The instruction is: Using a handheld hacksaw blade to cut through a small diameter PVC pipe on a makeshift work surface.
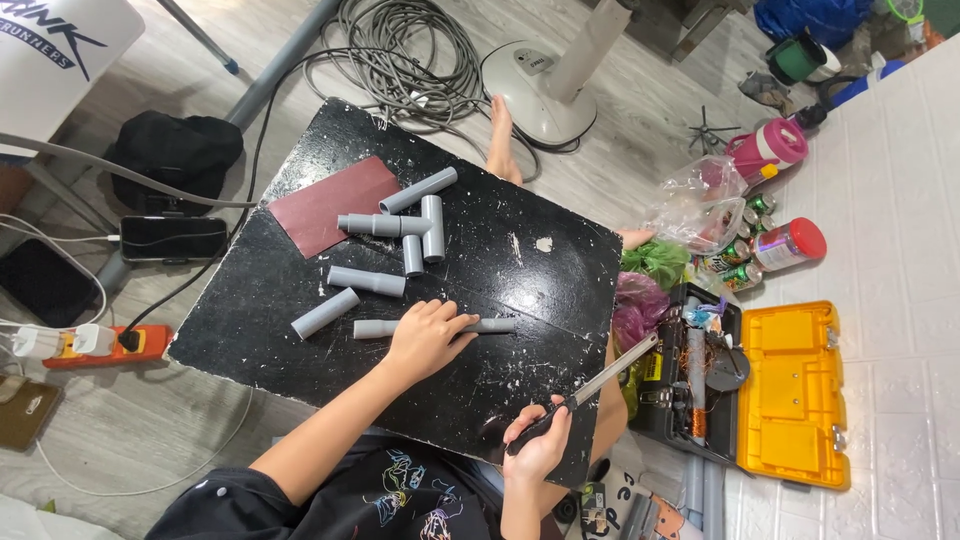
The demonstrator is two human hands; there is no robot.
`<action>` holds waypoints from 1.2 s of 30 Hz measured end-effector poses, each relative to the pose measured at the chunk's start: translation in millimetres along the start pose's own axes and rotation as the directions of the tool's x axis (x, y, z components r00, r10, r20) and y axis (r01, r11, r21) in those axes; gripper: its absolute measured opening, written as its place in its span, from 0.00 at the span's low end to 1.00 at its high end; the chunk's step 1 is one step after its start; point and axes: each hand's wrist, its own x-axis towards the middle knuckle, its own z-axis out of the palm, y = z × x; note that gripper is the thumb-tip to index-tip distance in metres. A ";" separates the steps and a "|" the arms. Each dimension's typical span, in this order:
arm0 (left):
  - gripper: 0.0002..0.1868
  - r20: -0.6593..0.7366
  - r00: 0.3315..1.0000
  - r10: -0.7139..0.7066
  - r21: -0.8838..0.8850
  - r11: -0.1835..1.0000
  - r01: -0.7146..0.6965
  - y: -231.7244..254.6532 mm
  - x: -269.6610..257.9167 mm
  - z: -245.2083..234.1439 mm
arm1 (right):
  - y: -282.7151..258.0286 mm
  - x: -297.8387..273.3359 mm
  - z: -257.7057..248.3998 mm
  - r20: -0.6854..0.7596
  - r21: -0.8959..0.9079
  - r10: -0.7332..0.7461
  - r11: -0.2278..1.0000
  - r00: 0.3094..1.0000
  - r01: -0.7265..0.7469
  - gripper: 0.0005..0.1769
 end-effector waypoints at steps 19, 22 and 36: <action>0.12 0.003 1.000 0.002 0.029 1.000 -0.002 -1.7 0.4 -0.7 | -1.0 -5.3 8.8 -0.001 -0.045 -0.038 0.998 0.999 0.038 0.14; 0.10 -0.024 1.000 -0.004 0.011 1.000 0.004 -1.0 -1.5 0.5 | -1.5 -5.2 7.3 -0.017 -0.064 -0.039 0.997 0.999 0.038 0.15; 0.11 -0.026 1.000 0.016 0.007 1.000 -0.016 -1.6 -0.3 -0.4 | 1.4 -3.8 6.0 0.004 -0.062 -0.076 0.995 0.997 0.076 0.15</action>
